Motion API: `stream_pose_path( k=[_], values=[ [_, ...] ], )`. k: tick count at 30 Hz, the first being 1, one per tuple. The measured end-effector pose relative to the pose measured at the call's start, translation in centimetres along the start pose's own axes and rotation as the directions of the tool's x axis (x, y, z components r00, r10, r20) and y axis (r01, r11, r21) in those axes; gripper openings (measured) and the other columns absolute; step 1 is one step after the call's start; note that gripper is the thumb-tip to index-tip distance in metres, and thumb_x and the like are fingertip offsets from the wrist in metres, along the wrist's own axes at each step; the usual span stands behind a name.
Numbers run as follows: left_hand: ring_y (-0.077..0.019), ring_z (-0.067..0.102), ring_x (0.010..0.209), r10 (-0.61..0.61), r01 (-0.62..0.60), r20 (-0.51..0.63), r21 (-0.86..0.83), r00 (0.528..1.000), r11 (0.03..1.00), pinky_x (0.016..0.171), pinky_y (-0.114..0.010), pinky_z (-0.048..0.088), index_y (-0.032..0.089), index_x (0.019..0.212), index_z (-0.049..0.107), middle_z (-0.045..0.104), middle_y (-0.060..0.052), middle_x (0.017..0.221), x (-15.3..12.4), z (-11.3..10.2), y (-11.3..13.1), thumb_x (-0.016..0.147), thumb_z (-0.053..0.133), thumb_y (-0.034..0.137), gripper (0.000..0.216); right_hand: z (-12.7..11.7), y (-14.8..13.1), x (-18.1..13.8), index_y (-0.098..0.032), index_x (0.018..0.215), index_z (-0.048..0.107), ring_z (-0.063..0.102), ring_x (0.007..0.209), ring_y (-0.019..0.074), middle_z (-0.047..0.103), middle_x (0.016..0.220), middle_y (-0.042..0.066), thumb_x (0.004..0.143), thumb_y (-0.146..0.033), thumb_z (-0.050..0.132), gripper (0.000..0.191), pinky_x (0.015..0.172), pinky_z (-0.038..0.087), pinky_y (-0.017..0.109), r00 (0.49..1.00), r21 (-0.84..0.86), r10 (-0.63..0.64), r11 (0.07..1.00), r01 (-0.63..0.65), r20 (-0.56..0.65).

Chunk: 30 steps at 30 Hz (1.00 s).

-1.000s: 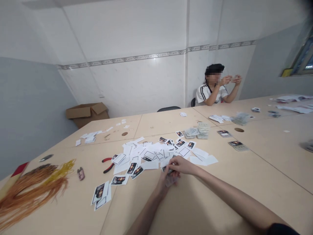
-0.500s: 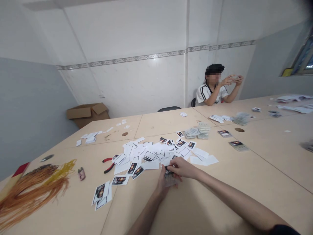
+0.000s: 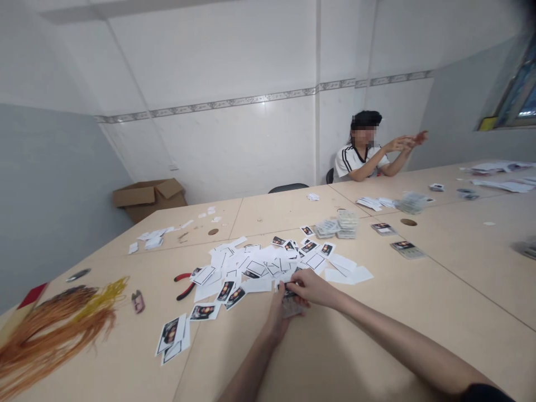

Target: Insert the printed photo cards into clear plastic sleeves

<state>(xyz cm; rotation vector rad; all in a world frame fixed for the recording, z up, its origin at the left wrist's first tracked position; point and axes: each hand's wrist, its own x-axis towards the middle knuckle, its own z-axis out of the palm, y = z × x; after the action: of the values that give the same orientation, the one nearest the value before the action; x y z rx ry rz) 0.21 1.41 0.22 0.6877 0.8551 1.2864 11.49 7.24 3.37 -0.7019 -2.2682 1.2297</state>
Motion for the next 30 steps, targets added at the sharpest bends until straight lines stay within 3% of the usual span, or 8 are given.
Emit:
stream_pose_path(
  k=[7,13,21,30],
  values=[
    [-0.0155,0.056,0.059,-0.038,0.03,-0.078,-0.093,0.996,0.995,0.064,-0.031,0.039,0.011,0.076,0.06,0.06,-0.005,0.06,0.1,-0.5,-0.2,0.068,0.047,0.054,0.045,0.3,0.0,0.2,-0.015,0.053,0.046,0.051,0.043,0.0085,0.053,0.049,0.0,0.078,-0.027,0.04,0.028,0.041,0.035,0.016,0.992,-0.165,-0.045,0.986,0.026,-0.115],
    [-0.0125,0.05,0.047,0.032,-0.034,-0.04,-0.068,0.999,0.997,0.051,-0.025,0.033,0.01,0.059,0.057,0.052,-0.001,0.045,0.4,-0.6,-0.2,0.067,0.045,0.058,0.049,0.5,-0.3,0.0,-0.015,0.055,0.047,0.053,0.041,0.0093,0.054,0.048,-0.001,0.079,-0.027,0.037,0.029,0.042,0.038,0.017,0.999,-0.056,-0.002,0.998,-0.001,-0.043],
    [-0.0132,0.051,0.05,0.011,-0.016,-0.087,-0.06,0.996,0.998,0.049,-0.023,0.029,0.011,0.061,0.057,0.054,-0.002,0.049,0.6,-0.6,-0.6,0.066,0.039,0.063,0.055,-0.3,-0.9,-0.2,-0.014,0.054,0.052,0.054,0.043,0.0107,0.058,0.047,0.001,0.078,-0.028,0.041,0.029,0.046,0.039,0.019,0.999,-0.151,-0.024,0.988,0.018,-0.042],
    [-0.0125,0.051,0.047,0.037,-0.047,-0.119,-0.088,0.992,0.995,0.046,-0.022,0.029,0.012,0.065,0.056,0.057,-0.002,0.05,0.5,-0.1,-0.6,0.064,0.038,0.066,0.057,-1.0,-1.9,-0.6,-0.013,0.059,0.056,0.055,0.045,0.012,0.059,0.05,0.002,0.077,-0.028,0.041,0.028,0.044,0.04,0.019,1.0,-0.102,-0.02,0.995,0.02,0.008]
  ],
)
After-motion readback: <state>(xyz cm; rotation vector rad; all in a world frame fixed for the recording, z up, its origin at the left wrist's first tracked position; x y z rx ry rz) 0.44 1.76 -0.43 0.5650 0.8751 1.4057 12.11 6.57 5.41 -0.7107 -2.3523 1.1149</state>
